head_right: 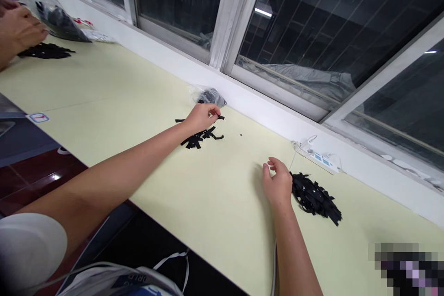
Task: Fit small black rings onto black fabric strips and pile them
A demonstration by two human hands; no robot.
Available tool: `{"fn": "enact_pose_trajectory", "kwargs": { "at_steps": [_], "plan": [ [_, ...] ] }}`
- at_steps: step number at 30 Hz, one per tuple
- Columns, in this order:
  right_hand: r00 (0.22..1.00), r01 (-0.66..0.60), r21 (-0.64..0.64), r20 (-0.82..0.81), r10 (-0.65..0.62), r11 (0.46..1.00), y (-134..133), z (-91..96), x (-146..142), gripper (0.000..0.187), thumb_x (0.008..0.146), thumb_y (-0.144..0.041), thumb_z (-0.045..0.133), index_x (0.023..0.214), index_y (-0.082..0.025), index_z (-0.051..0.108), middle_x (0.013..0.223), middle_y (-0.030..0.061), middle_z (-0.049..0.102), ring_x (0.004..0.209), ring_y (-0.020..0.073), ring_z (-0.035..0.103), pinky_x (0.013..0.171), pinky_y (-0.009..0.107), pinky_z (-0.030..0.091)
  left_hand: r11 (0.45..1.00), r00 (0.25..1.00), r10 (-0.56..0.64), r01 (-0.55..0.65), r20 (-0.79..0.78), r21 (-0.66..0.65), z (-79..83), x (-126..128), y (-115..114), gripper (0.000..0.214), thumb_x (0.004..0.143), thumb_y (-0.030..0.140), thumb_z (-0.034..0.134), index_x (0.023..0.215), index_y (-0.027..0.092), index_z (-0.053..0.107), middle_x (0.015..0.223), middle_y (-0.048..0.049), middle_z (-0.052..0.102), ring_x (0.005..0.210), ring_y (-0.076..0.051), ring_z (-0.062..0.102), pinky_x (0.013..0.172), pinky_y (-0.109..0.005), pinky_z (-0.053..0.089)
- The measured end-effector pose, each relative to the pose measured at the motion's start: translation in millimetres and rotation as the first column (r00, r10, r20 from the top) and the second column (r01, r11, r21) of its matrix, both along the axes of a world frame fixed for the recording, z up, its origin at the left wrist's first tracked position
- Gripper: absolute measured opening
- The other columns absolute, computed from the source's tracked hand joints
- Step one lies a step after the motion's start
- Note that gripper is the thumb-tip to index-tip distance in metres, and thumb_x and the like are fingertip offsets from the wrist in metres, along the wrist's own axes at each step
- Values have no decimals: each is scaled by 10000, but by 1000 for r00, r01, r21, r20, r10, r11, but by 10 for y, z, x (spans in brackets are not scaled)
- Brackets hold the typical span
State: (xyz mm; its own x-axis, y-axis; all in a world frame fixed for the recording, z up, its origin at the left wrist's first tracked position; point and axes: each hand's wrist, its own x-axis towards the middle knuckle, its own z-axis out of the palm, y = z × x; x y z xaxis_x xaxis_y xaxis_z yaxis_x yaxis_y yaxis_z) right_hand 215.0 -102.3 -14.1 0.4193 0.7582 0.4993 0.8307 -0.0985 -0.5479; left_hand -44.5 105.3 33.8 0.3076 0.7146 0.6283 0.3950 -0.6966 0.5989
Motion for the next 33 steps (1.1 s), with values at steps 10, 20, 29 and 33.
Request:
{"fn": "enact_pose_trajectory", "kwargs": {
  "at_steps": [10,20,29,33],
  "plan": [
    [1000,-11,-7,-10,11,1000,-2,-9,-4,432,833,-500,533,1082,-174,666,989,99,708,828,228,632,721,349,466,998,990,32,-24,-134,61,18,-60,14,206,738,92,540,848,183,689,907,-49,707,858,-197,621,822,-326,472],
    [999,-4,-23,-39,3,1000,-9,6,-19,401,825,-482,551,1065,-184,672,956,80,713,806,213,637,718,333,463,976,960,78,-18,267,-219,31,-15,88,71,743,173,625,797,174,578,815,-43,669,648,-151,612,663,-313,504],
    [999,-8,-27,-34,7,1000,4,-8,8,390,823,-466,555,1068,-183,667,956,80,718,801,219,645,722,343,465,869,891,57,177,449,-461,19,-15,123,157,765,96,640,764,176,505,717,-33,638,684,-156,681,695,-316,568],
    [1000,-14,-25,-25,13,1000,-6,4,-8,395,825,-475,547,1067,-186,665,956,80,718,799,217,644,729,349,469,866,906,62,160,420,-474,11,-27,152,168,764,120,636,724,183,485,711,-35,640,657,-160,669,651,-310,545]
  ]
}}
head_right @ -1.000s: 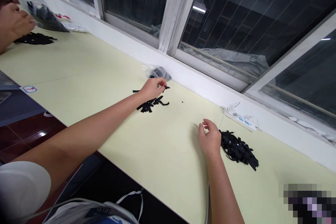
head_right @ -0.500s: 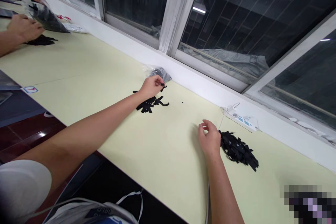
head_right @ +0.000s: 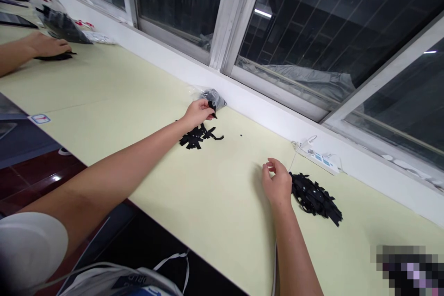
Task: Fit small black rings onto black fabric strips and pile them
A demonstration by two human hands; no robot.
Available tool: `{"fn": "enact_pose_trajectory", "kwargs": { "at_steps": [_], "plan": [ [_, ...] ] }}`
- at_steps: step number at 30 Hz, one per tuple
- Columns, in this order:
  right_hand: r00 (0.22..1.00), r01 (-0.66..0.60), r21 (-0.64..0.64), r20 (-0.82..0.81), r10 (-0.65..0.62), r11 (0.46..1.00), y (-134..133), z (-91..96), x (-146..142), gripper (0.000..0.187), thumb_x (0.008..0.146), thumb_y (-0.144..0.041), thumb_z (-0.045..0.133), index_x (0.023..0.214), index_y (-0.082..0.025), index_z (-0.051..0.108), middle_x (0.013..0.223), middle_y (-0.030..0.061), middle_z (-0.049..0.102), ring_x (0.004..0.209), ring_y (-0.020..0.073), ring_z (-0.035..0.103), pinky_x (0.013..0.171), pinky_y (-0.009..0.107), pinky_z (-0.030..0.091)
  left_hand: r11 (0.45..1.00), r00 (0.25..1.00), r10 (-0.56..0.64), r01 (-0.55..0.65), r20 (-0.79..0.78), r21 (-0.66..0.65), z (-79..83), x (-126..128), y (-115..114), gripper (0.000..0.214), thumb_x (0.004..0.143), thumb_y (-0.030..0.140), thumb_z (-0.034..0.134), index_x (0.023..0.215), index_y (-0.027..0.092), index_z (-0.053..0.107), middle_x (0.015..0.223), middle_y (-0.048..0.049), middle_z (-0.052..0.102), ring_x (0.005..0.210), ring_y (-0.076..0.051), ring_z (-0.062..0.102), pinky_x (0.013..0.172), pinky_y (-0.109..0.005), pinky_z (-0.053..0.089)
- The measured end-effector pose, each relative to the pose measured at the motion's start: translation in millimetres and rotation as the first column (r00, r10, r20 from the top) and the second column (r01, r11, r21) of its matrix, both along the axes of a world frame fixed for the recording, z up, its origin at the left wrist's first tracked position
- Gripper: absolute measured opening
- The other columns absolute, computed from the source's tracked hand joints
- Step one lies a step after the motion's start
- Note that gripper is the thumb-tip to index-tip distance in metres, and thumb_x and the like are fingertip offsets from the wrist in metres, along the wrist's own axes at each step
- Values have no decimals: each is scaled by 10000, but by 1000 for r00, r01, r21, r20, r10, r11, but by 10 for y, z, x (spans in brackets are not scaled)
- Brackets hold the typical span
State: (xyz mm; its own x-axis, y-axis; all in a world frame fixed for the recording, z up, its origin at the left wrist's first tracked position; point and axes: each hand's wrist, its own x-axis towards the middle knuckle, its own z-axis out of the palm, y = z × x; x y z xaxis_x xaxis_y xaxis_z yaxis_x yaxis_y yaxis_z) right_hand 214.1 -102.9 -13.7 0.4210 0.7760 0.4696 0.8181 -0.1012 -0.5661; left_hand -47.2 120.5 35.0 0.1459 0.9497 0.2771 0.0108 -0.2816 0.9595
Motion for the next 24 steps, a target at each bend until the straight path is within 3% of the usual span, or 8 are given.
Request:
{"fn": "enact_pose_trajectory", "kwargs": {
  "at_steps": [4,8,12,15,18,21,24],
  "plan": [
    [1000,-2,-3,-1,2,1000,-11,17,-23,434,826,-505,530,1068,-173,668,953,99,717,772,220,636,701,350,471,994,989,61,-48,-136,95,-26,-20,54,116,774,209,638,743,196,527,655,-8,610,592,-156,621,599,-306,487],
    [1000,-1,-8,-5,1,1000,-13,22,-24,441,824,-506,529,1073,-170,669,951,97,716,769,216,637,695,345,474,990,983,89,-70,-161,123,-27,-39,67,87,791,252,632,820,202,566,643,3,599,549,-148,589,562,-296,438],
    [999,7,-14,-37,-8,1000,-12,24,-15,419,824,-499,550,1069,-183,674,948,88,720,780,216,648,710,349,480,997,994,37,-29,-104,72,8,4,0,111,799,223,637,792,195,530,640,6,597,510,-117,554,502,-263,389],
    [983,-20,6,-184,21,1000,6,41,-77,451,802,-542,599,1060,-182,680,966,105,723,834,233,659,739,365,504,997,998,-58,57,-28,-49,15,151,-184,153,819,200,639,755,186,501,655,-8,617,555,-110,574,482,-229,377],
    [875,-164,78,-448,181,983,39,77,-248,516,758,-579,678,1085,-180,661,1060,129,717,934,248,670,811,395,540,956,963,-269,269,14,-113,-33,383,-513,141,835,183,645,783,177,515,652,-13,641,566,-101,584,489,-212,399],
    [714,-333,128,-613,338,934,60,101,-454,552,741,-573,727,1128,-187,653,1103,122,714,969,240,679,837,401,561,859,863,-504,505,31,-85,-123,599,-878,126,836,155,640,801,174,520,626,2,644,538,-98,588,536,-231,467],
    [633,-401,90,-692,347,912,58,86,-568,509,726,-557,756,1058,-175,709,977,96,741,821,204,694,777,377,580,824,826,-561,563,46,-60,-225,721,-1124,120,849,162,618,804,180,509,635,5,650,542,-113,617,561,-256,501]
  ]
}}
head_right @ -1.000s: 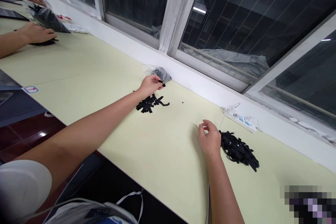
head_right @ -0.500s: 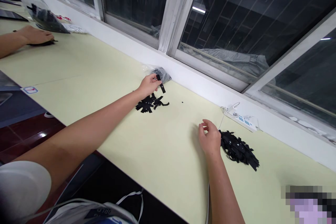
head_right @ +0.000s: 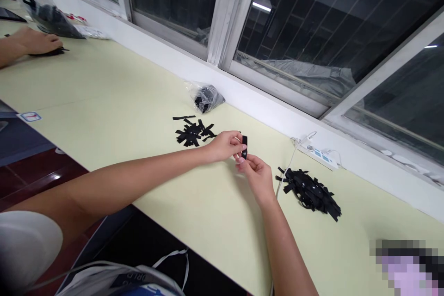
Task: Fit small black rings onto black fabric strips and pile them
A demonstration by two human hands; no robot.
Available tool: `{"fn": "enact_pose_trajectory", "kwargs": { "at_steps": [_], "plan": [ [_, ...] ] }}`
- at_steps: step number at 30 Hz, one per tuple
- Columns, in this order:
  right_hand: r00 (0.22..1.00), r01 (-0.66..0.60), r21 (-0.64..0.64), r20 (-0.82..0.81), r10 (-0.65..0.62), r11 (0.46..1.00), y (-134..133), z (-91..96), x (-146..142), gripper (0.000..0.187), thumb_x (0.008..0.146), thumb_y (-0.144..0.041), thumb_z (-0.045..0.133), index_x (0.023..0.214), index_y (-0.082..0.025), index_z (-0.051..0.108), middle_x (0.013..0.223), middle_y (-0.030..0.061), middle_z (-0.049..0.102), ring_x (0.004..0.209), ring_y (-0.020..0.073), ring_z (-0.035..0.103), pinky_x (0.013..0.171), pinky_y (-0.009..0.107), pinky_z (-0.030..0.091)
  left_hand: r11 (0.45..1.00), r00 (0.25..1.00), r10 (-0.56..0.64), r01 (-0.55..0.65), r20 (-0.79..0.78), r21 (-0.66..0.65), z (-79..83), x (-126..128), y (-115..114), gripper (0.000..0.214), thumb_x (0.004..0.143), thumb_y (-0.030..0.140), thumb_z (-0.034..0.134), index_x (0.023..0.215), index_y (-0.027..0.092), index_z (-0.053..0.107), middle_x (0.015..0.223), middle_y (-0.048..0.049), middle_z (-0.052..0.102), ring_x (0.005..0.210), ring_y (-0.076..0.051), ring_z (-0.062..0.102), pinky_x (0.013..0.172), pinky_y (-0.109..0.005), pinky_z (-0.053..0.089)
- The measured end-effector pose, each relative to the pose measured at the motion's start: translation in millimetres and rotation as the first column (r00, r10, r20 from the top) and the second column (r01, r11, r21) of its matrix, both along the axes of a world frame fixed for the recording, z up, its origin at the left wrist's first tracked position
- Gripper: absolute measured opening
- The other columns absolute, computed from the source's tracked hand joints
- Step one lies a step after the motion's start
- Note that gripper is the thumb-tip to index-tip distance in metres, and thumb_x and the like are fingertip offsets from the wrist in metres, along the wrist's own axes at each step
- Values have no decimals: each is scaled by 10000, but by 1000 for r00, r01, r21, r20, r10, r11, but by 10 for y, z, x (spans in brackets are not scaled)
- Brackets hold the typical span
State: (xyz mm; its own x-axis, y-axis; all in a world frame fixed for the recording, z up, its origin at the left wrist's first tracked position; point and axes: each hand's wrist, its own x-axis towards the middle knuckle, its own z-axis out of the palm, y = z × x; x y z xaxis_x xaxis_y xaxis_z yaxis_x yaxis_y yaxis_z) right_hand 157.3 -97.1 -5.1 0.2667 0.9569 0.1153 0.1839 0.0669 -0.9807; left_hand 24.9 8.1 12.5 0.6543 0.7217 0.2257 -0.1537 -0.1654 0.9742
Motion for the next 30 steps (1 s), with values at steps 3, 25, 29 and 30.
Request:
{"fn": "enact_pose_trajectory", "kwargs": {
  "at_steps": [3,25,29,30],
  "plan": [
    [998,52,-30,-37,-53,998,-7,-37,8,450,709,-537,776,955,-162,741,864,83,746,679,174,673,702,360,590,998,997,23,-19,-69,52,-82,26,-68,124,845,194,626,816,186,506,670,-2,652,566,-131,632,572,-269,507],
    [685,77,128,714,-145,989,-69,-39,112,269,879,-335,496,749,-185,677,653,15,673,564,141,535,573,254,369,623,729,315,324,-608,712,66,16,-392,225,863,76,446,995,108,624,967,-114,674,808,-210,633,655,-295,442],
    [645,-5,80,762,-58,997,-66,-39,111,254,882,-287,452,785,-201,670,632,8,635,554,141,489,579,254,349,650,783,296,254,-546,716,-103,-5,-280,214,881,117,431,927,131,640,972,-102,677,880,-214,637,750,-309,473],
    [628,-18,70,777,-43,997,-67,-33,103,254,882,-274,441,785,-204,665,617,3,615,547,140,464,573,256,337,655,799,291,234,-526,718,-143,-20,-256,217,883,130,428,921,136,641,968,-100,678,883,-215,636,759,-314,476]
  ]
}}
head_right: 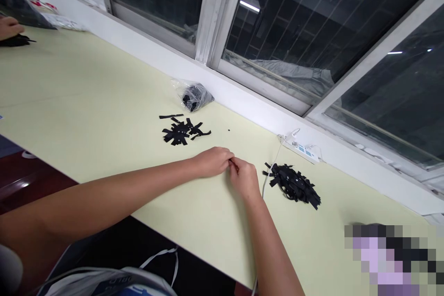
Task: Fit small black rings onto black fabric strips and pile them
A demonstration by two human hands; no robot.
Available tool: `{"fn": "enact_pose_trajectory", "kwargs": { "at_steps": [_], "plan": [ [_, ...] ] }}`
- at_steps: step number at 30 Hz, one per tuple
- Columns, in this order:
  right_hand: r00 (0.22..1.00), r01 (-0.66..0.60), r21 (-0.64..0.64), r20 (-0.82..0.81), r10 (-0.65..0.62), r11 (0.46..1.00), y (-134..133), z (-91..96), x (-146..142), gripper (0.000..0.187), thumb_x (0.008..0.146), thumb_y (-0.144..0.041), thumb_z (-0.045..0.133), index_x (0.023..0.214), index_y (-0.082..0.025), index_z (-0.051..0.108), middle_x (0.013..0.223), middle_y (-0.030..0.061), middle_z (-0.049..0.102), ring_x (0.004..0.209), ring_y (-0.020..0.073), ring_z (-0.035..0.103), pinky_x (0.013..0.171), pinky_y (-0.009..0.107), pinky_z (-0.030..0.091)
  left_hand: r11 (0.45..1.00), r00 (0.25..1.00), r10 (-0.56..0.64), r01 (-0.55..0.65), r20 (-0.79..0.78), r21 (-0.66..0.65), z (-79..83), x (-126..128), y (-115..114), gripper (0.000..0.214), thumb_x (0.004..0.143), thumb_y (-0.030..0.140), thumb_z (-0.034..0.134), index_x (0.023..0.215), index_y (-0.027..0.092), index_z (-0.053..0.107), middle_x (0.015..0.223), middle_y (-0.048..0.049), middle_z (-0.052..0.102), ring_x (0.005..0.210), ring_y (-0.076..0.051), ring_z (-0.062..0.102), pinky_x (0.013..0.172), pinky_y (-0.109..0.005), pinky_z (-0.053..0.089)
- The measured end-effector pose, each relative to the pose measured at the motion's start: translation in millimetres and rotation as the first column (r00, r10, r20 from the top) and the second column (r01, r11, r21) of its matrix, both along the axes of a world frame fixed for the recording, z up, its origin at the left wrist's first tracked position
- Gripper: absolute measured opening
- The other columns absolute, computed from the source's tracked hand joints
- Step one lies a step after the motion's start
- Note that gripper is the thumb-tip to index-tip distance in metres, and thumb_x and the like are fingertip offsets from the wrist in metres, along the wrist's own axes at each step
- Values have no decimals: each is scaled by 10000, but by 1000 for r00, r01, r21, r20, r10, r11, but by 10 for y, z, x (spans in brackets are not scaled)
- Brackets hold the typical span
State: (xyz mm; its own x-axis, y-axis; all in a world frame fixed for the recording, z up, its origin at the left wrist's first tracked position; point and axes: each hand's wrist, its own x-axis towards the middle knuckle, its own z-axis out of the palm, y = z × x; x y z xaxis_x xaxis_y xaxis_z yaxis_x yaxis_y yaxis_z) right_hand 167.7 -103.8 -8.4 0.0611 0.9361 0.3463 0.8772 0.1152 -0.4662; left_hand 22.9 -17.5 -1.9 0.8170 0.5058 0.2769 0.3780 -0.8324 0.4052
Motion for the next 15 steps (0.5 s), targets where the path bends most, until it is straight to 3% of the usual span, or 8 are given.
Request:
{"fn": "enact_pose_trajectory", "kwargs": {
  "at_steps": [4,15],
  "plan": [
    [998,-34,-21,59,35,999,-13,40,-44,251,877,-212,398,790,-201,634,663,12,608,578,141,449,580,261,306,1000,998,-13,14,68,-11,-76,-48,44,209,864,165,445,882,150,652,925,-92,688,859,-220,635,759,-326,482],
    [994,-21,1,112,20,1000,-23,30,-98,233,837,-169,387,715,-195,583,622,17,577,551,138,408,570,272,273,1000,995,3,-2,101,-6,-71,-14,67,236,821,164,458,681,166,648,728,-54,685,697,-187,596,657,-306,434]
  ]
}}
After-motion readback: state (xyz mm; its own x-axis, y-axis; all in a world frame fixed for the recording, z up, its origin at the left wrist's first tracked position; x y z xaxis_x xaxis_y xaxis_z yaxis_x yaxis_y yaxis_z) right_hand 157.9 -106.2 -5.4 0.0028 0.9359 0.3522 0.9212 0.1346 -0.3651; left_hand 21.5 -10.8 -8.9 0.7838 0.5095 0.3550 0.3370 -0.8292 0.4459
